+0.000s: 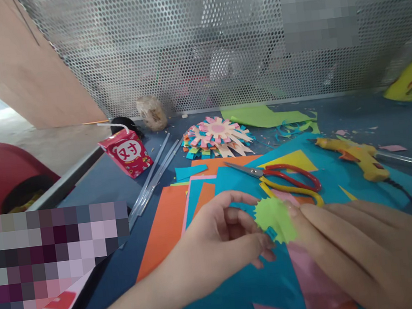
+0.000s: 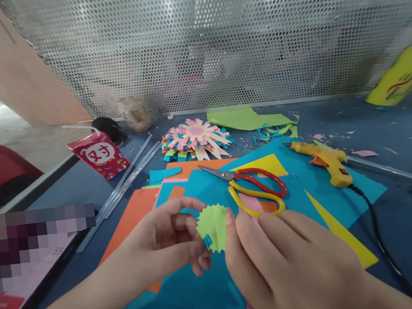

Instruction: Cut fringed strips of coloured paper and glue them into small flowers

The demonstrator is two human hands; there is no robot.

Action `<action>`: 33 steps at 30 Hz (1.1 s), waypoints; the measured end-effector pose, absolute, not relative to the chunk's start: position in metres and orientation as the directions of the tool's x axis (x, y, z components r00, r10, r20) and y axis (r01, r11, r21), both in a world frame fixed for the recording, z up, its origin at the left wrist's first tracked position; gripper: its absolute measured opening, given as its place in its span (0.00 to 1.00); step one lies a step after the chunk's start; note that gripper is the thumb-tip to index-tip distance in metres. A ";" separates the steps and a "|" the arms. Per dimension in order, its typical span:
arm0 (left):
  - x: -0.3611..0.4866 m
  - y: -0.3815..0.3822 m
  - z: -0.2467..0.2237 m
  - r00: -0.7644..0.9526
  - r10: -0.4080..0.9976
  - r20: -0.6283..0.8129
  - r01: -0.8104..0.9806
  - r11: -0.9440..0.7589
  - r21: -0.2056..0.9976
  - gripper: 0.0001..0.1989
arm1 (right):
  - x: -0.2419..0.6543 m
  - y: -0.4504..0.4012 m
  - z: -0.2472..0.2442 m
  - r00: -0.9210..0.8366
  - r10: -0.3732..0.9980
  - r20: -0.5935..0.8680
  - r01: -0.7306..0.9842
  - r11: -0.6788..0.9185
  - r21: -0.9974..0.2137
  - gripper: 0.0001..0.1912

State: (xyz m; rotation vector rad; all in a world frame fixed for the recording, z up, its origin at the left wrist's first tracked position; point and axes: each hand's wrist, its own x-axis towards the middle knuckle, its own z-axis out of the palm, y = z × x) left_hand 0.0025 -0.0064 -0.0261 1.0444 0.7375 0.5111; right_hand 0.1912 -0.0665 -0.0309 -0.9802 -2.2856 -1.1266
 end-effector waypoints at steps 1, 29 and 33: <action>0.002 -0.007 -0.027 0.661 0.686 -0.304 -0.026 0.426 0.905 0.19 | 0.191 -0.067 -0.032 -0.673 0.411 0.615 0.738 0.431 0.520 0.15; -0.002 -0.003 -0.022 0.668 0.651 -0.360 -0.124 0.575 0.809 0.21 | 0.197 -0.057 -0.046 -0.570 0.494 0.656 0.794 0.535 0.288 0.14; -0.003 0.001 -0.023 0.570 0.774 -0.275 -0.150 0.427 0.892 0.18 | 0.190 -0.048 -0.046 -0.240 0.781 0.576 0.802 0.494 -0.336 0.10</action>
